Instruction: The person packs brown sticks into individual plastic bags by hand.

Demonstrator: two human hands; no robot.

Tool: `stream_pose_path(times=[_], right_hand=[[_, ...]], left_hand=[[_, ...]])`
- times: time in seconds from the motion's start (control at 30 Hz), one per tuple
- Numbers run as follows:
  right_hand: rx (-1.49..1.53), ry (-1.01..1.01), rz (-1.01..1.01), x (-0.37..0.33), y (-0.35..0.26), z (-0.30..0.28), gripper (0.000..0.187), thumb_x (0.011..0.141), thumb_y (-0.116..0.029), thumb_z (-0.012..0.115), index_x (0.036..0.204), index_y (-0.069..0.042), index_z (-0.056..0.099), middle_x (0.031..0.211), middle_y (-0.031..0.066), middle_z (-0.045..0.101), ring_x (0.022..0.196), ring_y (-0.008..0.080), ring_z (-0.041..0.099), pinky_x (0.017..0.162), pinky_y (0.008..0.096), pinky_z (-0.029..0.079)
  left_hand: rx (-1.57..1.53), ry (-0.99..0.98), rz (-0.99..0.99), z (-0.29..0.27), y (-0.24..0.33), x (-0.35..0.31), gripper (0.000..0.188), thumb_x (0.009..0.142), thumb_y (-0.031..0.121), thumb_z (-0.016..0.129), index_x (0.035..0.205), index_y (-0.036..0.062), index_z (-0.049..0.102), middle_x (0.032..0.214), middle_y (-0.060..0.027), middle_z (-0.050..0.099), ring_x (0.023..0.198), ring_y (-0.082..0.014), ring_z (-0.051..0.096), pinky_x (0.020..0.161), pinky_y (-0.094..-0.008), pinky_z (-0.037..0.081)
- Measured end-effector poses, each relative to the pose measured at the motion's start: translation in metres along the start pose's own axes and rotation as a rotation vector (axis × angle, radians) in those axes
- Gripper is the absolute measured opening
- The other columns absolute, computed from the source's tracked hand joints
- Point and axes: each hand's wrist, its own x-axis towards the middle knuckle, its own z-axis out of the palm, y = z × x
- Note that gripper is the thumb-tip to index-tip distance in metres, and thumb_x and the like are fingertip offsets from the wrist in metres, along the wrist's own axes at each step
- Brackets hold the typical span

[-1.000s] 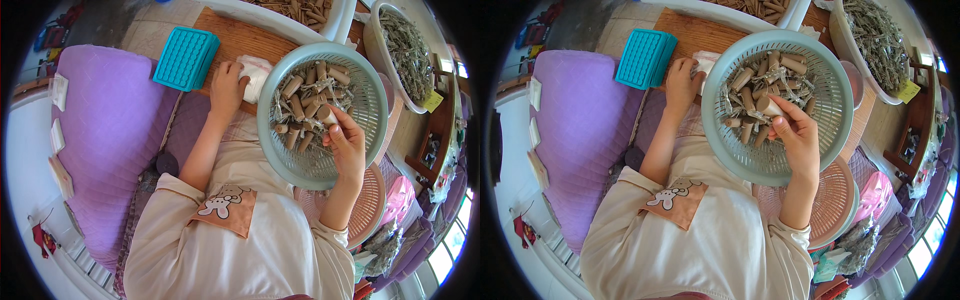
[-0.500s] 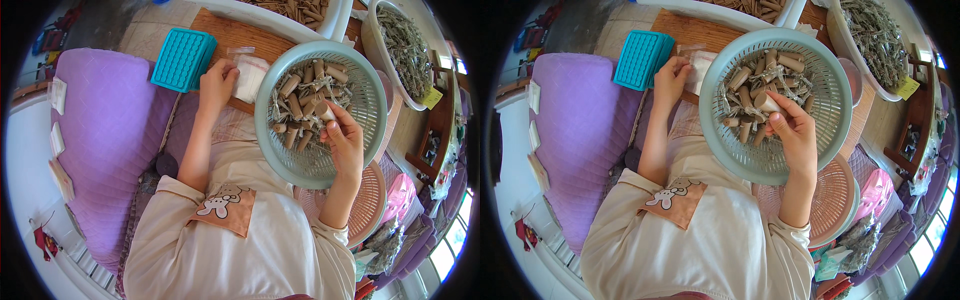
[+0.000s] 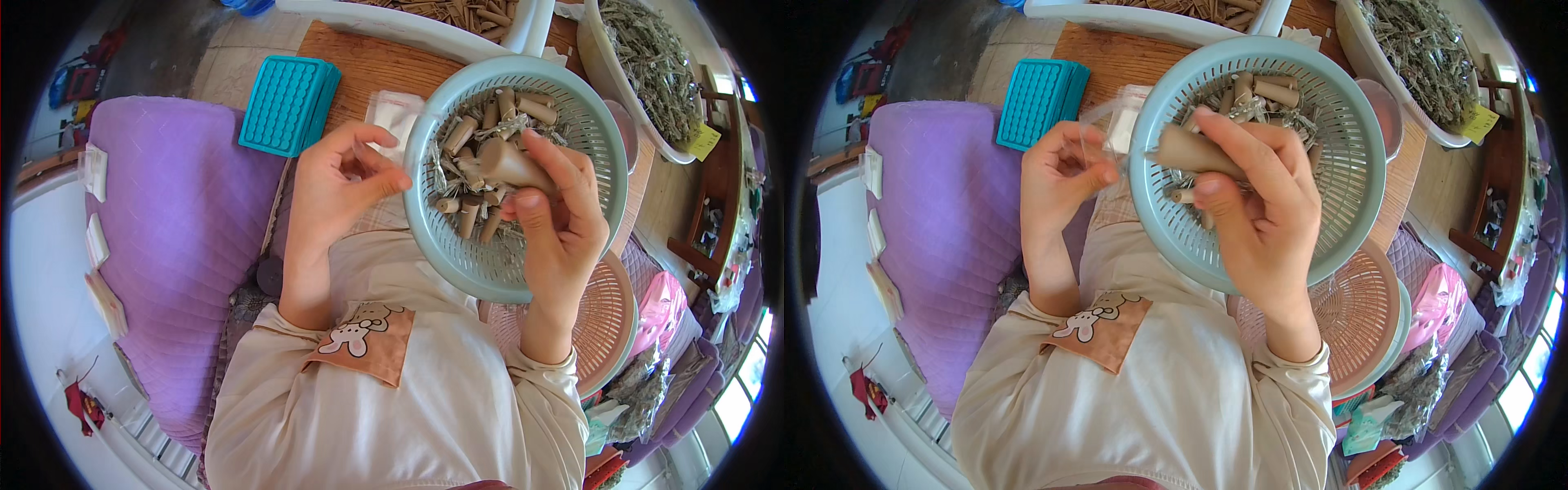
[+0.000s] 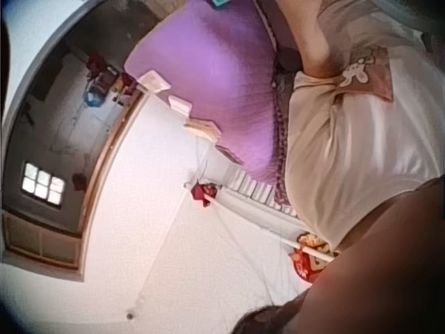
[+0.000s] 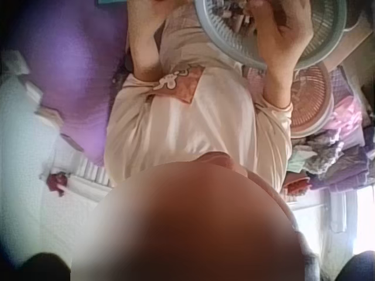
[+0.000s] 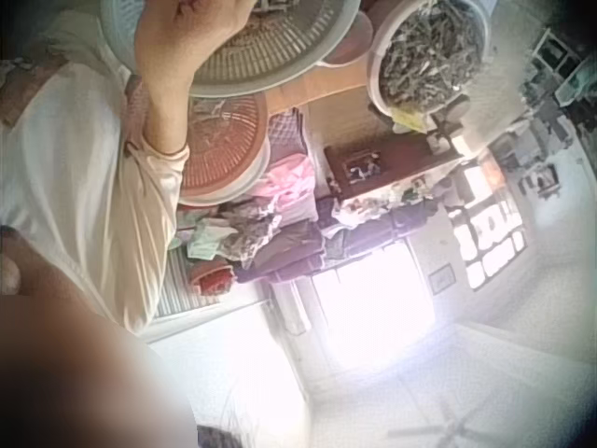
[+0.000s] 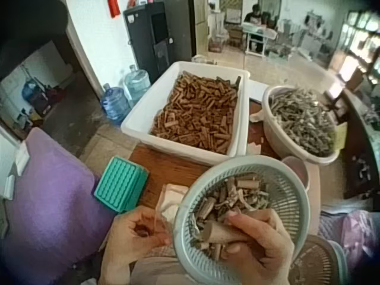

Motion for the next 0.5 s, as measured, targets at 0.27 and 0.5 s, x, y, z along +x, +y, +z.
stream_pose_path(times=[0.27, 0.5], right_hand=[[-0.069, -0.02, -0.023, 0.007, 0.0, 0.005, 0.022, 0.07, 0.003, 0.064, 0.091, 0.0, 0.06, 0.084, 0.0074, 0.059, 0.067, 0.0114, 0.058, 0.054, 0.0198, 0.047], [-0.156, -0.201, 0.126, 0.008, -0.002, -0.005, 0.017, 0.072, 0.002, 0.059, 0.089, 0.0, 0.062, 0.082, 0.009, 0.059, 0.064, 0.0141, 0.058, 0.054, 0.0225, 0.047]], left_hand=[[0.013, -0.191, -0.012, 0.012, 0.014, -0.008, 0.035, 0.061, 0.007, 0.076, 0.092, 0.0052, 0.058, 0.072, -0.0027, 0.064, 0.056, -0.0005, 0.05, 0.048, -0.0158, 0.036], [0.059, -0.234, -0.024, 0.02, 0.012, -0.005, 0.039, 0.061, 0.01, 0.076, 0.095, 0.006, 0.059, 0.074, 0.0, 0.063, 0.053, 0.0001, 0.044, 0.047, -0.0159, 0.035]])
